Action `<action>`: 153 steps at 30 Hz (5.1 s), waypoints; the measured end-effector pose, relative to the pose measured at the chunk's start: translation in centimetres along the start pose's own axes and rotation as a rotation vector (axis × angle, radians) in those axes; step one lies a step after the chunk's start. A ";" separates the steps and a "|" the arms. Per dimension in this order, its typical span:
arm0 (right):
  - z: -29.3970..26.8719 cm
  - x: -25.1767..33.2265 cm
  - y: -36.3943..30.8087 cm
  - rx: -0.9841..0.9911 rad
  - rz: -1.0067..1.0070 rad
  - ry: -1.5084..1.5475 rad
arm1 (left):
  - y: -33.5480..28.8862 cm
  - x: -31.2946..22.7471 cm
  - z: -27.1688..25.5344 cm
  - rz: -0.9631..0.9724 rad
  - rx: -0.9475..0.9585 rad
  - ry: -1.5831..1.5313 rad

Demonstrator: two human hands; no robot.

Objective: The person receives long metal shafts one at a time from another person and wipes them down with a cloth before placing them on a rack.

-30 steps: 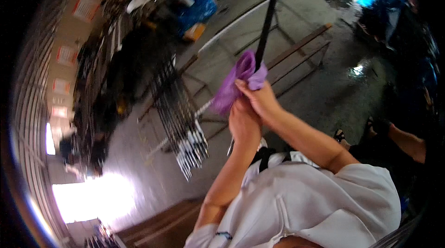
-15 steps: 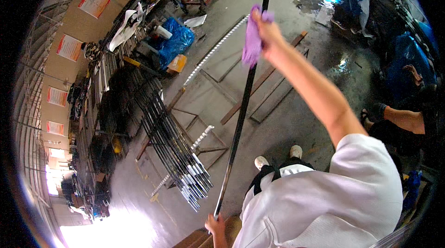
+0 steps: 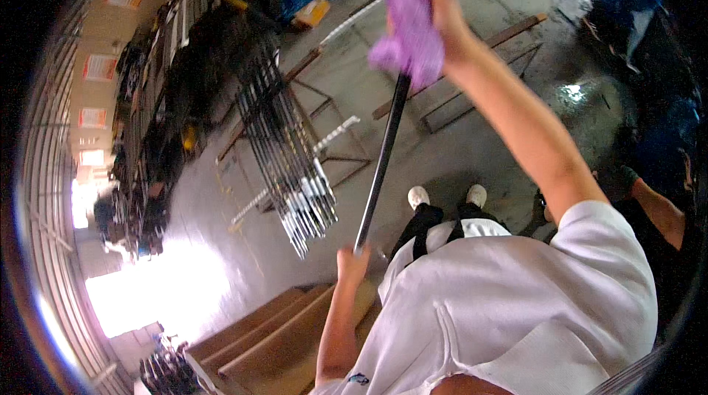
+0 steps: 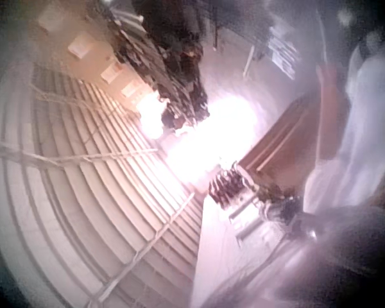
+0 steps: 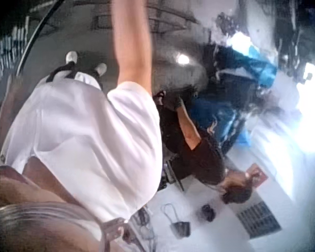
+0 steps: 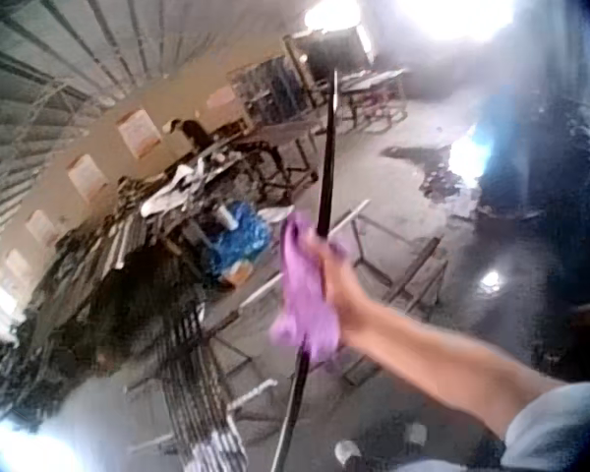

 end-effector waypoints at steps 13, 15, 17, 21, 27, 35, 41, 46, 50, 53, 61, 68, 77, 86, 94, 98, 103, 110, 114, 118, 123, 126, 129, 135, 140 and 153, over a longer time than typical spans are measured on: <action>-5.2 -7.3 -4.9 -0.472 0.009 -0.376 | 1.6 4.1 -0.6 -0.113 -0.225 0.056; -8.8 -3.1 -0.9 -0.505 -0.019 -0.497 | 0.6 13.7 -0.2 -0.120 -0.224 0.047; -16.0 1.7 4.7 -0.451 -0.069 -0.500 | -1.1 22.2 -1.1 -0.128 -0.256 -0.012; -26.3 13.9 14.5 -0.566 -0.435 -0.367 | -2.8 34.2 -2.0 -0.199 -0.285 0.031; -14.5 -0.7 10.0 -0.466 -0.353 -0.764 | 3.1 34.9 -1.0 -0.589 -0.343 -0.011; -13.4 -20.3 -8.1 -0.435 0.153 -0.935 | 25.5 27.9 1.1 -0.682 -0.330 -0.195; -20.1 -14.5 -14.4 -0.665 0.232 -1.118 | 33.3 26.5 1.7 -0.684 -0.297 -0.121; -22.2 -11.2 -17.3 -0.711 0.185 -1.143 | 34.7 26.1 0.5 -0.646 -0.311 0.111; -21.0 -12.9 -19.7 -0.742 0.253 -1.051 | 34.4 25.5 0.1 -0.634 -0.348 0.038; -20.0 -14.8 -21.0 -0.661 0.340 -0.890 | 33.1 25.1 0.4 -0.642 -0.369 -0.001; -12.3 -14.9 -23.4 -0.705 0.523 -0.390 | 26.2 24.9 6.5 -0.593 -0.471 -0.335; -15.7 -11.1 -28.2 -0.791 0.483 -0.212 | 22.4 15.5 13.6 -0.462 -0.170 -0.004; -18.6 -7.8 -32.8 -0.867 0.271 -0.075 | 22.0 -4.9 17.7 0.259 0.148 -0.178; -22.0 -5.6 -35.4 -0.876 0.211 -0.191 | 3.9 -23.6 16.2 0.321 0.980 -0.398; -25.2 -5.1 -35.1 -0.815 0.122 0.133 | -25.3 -33.7 -2.4 1.285 1.787 -0.555; -22.8 -3.1 -33.8 -0.757 0.096 -0.164 | -32.0 -33.7 -6.6 1.300 2.332 -1.000; -22.6 -1.8 -34.0 -0.761 0.089 -0.209 | -34.4 -32.8 -7.1 1.219 2.536 -1.152; -19.8 0.6 -34.5 -0.852 0.090 -0.098 | -33.8 -32.7 -6.7 1.191 2.531 -1.086; -24.5 -3.0 -35.4 -0.789 -0.128 0.068 | -28.5 -34.7 -2.0 1.034 2.121 -0.876; -22.4 0.4 -36.3 -0.822 -0.048 0.009 | -18.1 -35.3 10.9 0.407 1.600 -0.725; -23.0 0.1 -37.5 -0.866 0.010 -0.031 | -10.0 -29.9 19.7 0.032 1.524 -0.747; -23.8 0.2 -38.7 -0.912 0.041 -0.088 | -9.2 -29.2 22.4 -0.028 1.520 -0.731; -23.7 0.8 -39.0 -0.933 0.045 -0.114 | -10.0 -30.9 24.5 0.007 1.507 -0.743; -22.4 2.9 -40.1 -0.986 0.053 -0.106 | -12.9 -35.6 28.7 0.051 1.534 -0.700; -27.8 0.3 -44.1 -1.086 0.033 -0.031 | -15.6 -38.2 32.1 0.055 1.554 -0.650; -28.4 1.5 -47.6 -1.069 -0.129 -0.160 | -17.8 -48.2 34.6 -0.051 1.518 -1.399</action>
Point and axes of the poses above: each hand's wrist, its own y-axis towards the middle knuckle, its own z-axis out of the palm, x = y × z, the point moved 6 cm from there along y, towards the middle knuckle, and after that the axes turned 15 degrees about -z, right-handed, at the moved point
